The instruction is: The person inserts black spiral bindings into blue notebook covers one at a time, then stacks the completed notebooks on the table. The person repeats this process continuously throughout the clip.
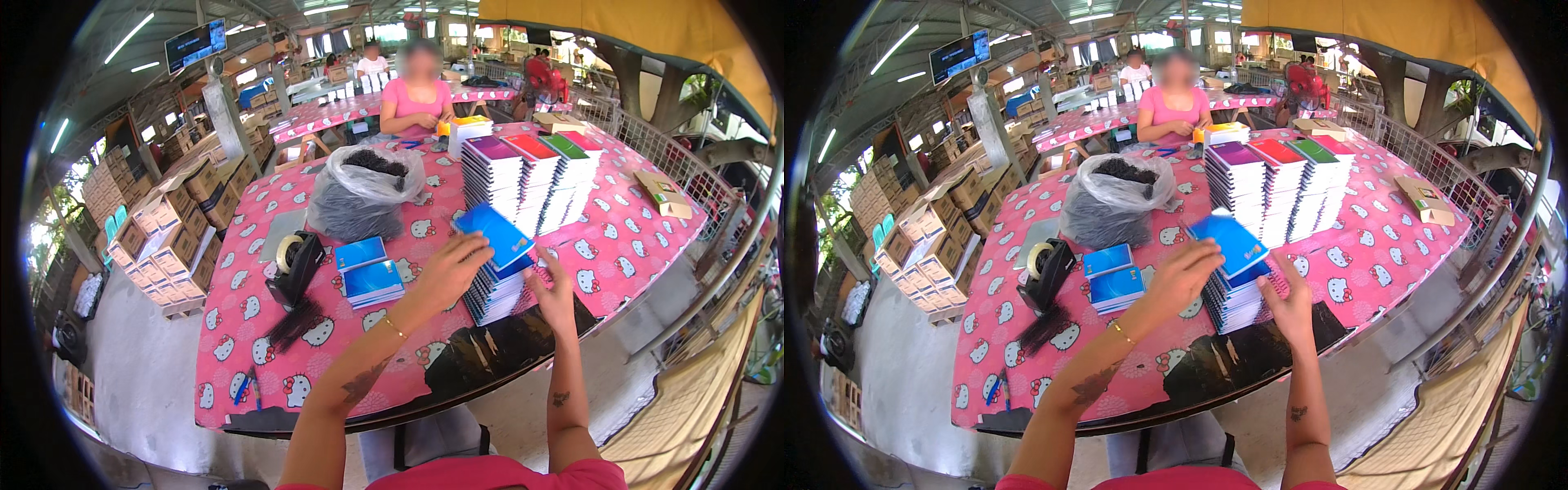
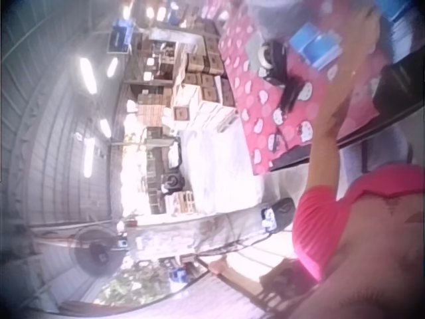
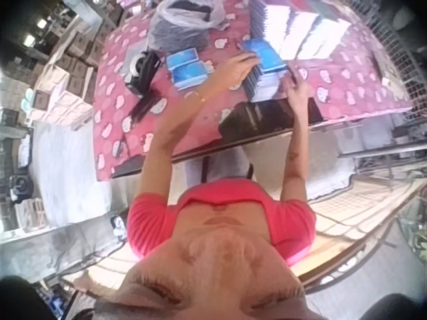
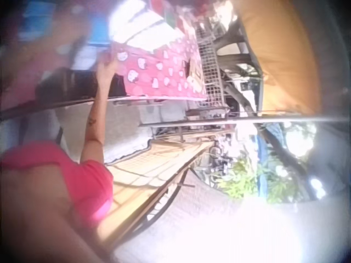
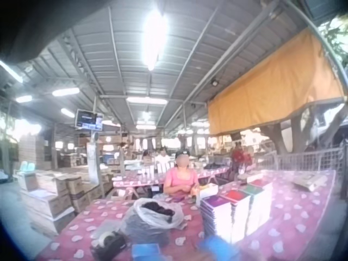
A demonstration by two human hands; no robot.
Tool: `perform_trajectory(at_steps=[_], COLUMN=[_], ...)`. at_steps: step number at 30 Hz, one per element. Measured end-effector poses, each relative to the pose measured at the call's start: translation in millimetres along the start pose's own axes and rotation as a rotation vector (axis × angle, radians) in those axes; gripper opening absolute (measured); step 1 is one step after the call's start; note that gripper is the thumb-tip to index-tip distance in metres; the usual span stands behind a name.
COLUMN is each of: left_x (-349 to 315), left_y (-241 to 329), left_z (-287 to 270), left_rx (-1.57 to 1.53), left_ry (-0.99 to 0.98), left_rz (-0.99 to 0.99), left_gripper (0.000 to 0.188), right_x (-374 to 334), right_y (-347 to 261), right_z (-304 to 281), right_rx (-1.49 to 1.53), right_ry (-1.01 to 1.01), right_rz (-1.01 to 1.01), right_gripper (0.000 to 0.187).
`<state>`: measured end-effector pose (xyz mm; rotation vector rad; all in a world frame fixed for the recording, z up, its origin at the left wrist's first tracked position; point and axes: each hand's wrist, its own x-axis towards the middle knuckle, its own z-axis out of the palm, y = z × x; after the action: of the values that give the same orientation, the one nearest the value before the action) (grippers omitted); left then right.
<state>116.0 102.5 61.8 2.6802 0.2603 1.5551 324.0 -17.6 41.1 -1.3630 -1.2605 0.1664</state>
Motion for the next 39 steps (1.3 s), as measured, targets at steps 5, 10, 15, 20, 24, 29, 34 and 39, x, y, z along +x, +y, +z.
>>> perform_trajectory(at_steps=[5, 10, 15, 20, 24, 29, 34, 39], left_x=[-9.3, -1.7, -54.2, -181.1, -186.0, -144.0, -169.0, -199.7], left_y=[-4.7, -5.7, -33.5, -87.1, -82.8, -11.2, 46.9, 95.0], left_z=[17.5, 11.4, -38.6, -85.6, -91.3, -96.1, -68.9, -46.7], left_rx=[-0.123, -0.108, 0.121, 0.463, 0.538, 0.441, 0.268, -0.414], left_ry=[-0.121, -0.140, 0.050, -0.330, -0.343, -0.220, -0.258, 0.380], left_rz=[-0.091, -0.062, -0.249, -0.502, -0.370, -0.320, -0.435, -1.271], left_gripper=[0.029, 0.031, 0.031, 0.032, 0.035, 0.038, 0.038, 0.050], right_x=[1.4, 5.6, -13.2, -51.3, -66.3, -80.9, -115.2, -124.8], right_y=[24.1, 28.9, 7.6, -35.8, -54.4, -37.4, 28.3, 13.2], right_z=[-2.1, 1.6, -23.0, -1.4, 53.7, 108.8, 150.3, 151.5], right_rx=[0.167, 0.234, 0.023, 0.061, 0.236, 0.231, 0.430, 0.581], right_ry=[-0.133, -0.147, 0.186, 0.210, -0.207, -0.226, -0.558, -0.519], right_rz=[0.117, 0.129, -0.112, -0.388, -0.345, -0.229, 0.188, 0.366], right_gripper=[0.049, 0.052, 0.044, 0.021, 0.022, 0.051, 0.047, 0.045])
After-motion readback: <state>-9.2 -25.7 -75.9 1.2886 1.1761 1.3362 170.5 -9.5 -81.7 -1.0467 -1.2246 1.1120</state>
